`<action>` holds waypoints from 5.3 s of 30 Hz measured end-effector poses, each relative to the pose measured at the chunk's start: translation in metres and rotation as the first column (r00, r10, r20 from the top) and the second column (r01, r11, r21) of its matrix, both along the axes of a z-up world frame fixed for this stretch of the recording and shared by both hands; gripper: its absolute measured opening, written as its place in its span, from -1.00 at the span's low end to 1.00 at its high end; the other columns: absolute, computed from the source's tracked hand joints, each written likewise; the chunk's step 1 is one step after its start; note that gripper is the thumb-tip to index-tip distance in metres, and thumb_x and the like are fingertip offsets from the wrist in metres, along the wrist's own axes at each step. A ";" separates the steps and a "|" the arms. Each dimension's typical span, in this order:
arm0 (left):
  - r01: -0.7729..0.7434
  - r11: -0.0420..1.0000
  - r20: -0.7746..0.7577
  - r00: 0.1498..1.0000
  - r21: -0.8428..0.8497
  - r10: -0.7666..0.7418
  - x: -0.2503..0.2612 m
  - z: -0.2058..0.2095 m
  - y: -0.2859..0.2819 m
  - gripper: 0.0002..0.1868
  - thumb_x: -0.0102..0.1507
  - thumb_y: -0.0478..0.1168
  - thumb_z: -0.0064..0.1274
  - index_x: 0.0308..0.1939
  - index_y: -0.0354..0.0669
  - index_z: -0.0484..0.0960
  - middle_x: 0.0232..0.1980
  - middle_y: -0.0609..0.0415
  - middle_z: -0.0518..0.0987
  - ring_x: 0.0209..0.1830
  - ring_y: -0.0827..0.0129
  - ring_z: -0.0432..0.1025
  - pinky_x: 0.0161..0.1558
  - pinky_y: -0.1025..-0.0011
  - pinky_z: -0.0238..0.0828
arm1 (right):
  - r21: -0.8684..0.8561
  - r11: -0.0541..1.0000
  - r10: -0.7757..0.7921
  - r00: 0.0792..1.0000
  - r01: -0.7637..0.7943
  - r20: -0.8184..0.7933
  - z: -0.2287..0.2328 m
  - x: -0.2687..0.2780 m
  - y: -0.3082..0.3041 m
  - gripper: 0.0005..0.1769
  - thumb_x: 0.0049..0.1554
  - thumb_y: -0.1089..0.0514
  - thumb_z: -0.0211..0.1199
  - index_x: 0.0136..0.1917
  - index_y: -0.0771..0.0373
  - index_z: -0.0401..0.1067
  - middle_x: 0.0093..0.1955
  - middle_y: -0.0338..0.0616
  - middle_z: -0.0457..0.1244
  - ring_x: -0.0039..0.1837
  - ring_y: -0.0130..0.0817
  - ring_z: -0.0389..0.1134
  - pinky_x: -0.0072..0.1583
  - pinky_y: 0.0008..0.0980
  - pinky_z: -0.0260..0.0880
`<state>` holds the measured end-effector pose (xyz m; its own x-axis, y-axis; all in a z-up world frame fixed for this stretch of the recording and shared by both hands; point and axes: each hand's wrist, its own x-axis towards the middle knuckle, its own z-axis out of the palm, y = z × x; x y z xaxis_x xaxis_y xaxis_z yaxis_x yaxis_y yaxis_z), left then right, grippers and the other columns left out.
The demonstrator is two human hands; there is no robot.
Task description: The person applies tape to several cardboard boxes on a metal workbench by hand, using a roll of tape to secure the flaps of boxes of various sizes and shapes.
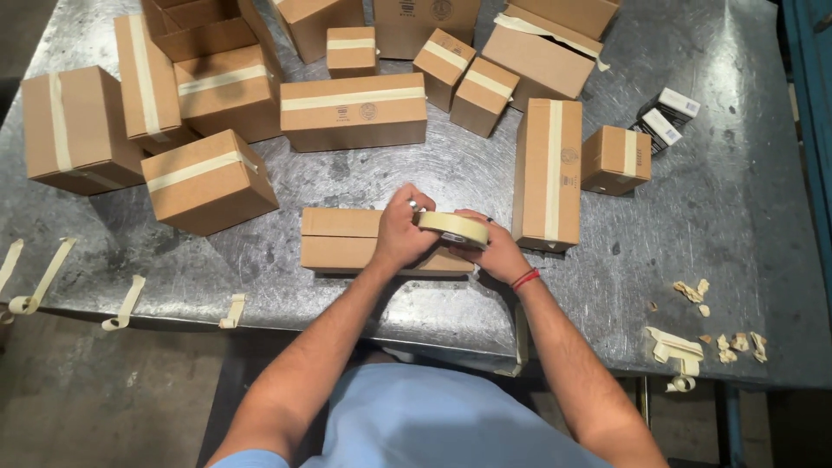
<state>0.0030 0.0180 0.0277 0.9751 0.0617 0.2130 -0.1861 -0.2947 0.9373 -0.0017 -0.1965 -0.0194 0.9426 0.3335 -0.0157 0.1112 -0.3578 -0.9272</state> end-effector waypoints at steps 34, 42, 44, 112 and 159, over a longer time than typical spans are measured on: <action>0.155 0.283 -0.033 0.919 0.947 -0.392 -0.014 -0.008 0.250 -0.20 -0.04 0.66 -0.07 -0.05 0.23 0.58 -0.20 0.36 0.56 -0.08 0.51 0.53 -0.11 0.42 0.54 | 0.086 0.996 -0.001 0.989 0.014 -0.150 -0.001 0.002 -0.019 -0.42 -0.01 0.27 0.50 0.29 0.26 0.48 0.48 -0.04 0.22 0.47 -0.20 0.23 0.40 -0.10 0.31; 0.127 0.376 0.045 0.907 0.918 -0.418 -0.015 -0.013 0.251 -0.27 0.01 0.58 -0.01 -0.13 0.12 0.62 -0.08 0.37 0.64 -0.09 0.46 0.56 -0.14 0.42 0.54 | 0.028 0.992 0.129 0.977 -0.126 -0.168 0.020 0.020 -0.026 -0.62 0.17 0.22 0.32 0.27 0.26 0.51 0.43 0.07 0.27 0.46 -0.14 0.24 0.40 -0.09 0.28; 0.114 0.384 0.067 0.901 0.916 -0.428 -0.017 -0.010 0.251 -0.29 0.02 0.58 -0.01 -0.13 0.14 0.61 -0.06 0.38 0.63 -0.09 0.47 0.56 -0.13 0.41 0.54 | -0.076 0.980 0.174 0.976 -0.185 -0.134 0.026 0.028 -0.024 -0.61 0.08 0.20 0.44 0.19 0.27 0.55 0.37 0.08 0.30 0.41 -0.08 0.28 0.40 -0.06 0.31; 0.700 0.615 -0.716 0.632 0.364 -0.296 0.022 -0.004 0.246 -0.55 0.28 0.14 -0.14 0.13 0.12 0.62 0.14 -0.16 0.62 0.32 -0.06 0.41 0.32 0.02 0.32 | -0.662 0.711 0.371 0.926 -0.236 0.067 0.052 0.022 0.260 -0.66 0.14 -0.22 0.10 -0.22 0.01 0.49 0.11 -0.37 0.38 0.25 -0.12 0.37 0.34 -0.12 0.29; -0.480 0.481 -0.486 0.866 -0.734 0.122 -0.070 -0.051 0.147 -0.38 0.23 -0.35 0.26 0.30 -0.18 0.30 -0.30 0.24 0.45 -0.32 0.60 0.42 -0.22 0.69 0.38 | -0.716 0.624 0.602 0.777 -0.314 0.184 0.072 0.007 0.245 0.23 -0.14 -0.78 0.17 0.46 0.12 0.23 0.54 -0.19 0.06 0.64 -0.20 -0.03 0.58 0.41 -0.28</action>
<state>-0.0671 0.1653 -0.0229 0.8450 0.3338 -0.4177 0.1154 0.6489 0.7521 0.0058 0.0490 0.0531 0.6364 0.7676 -0.0760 0.7043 -0.6185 -0.3485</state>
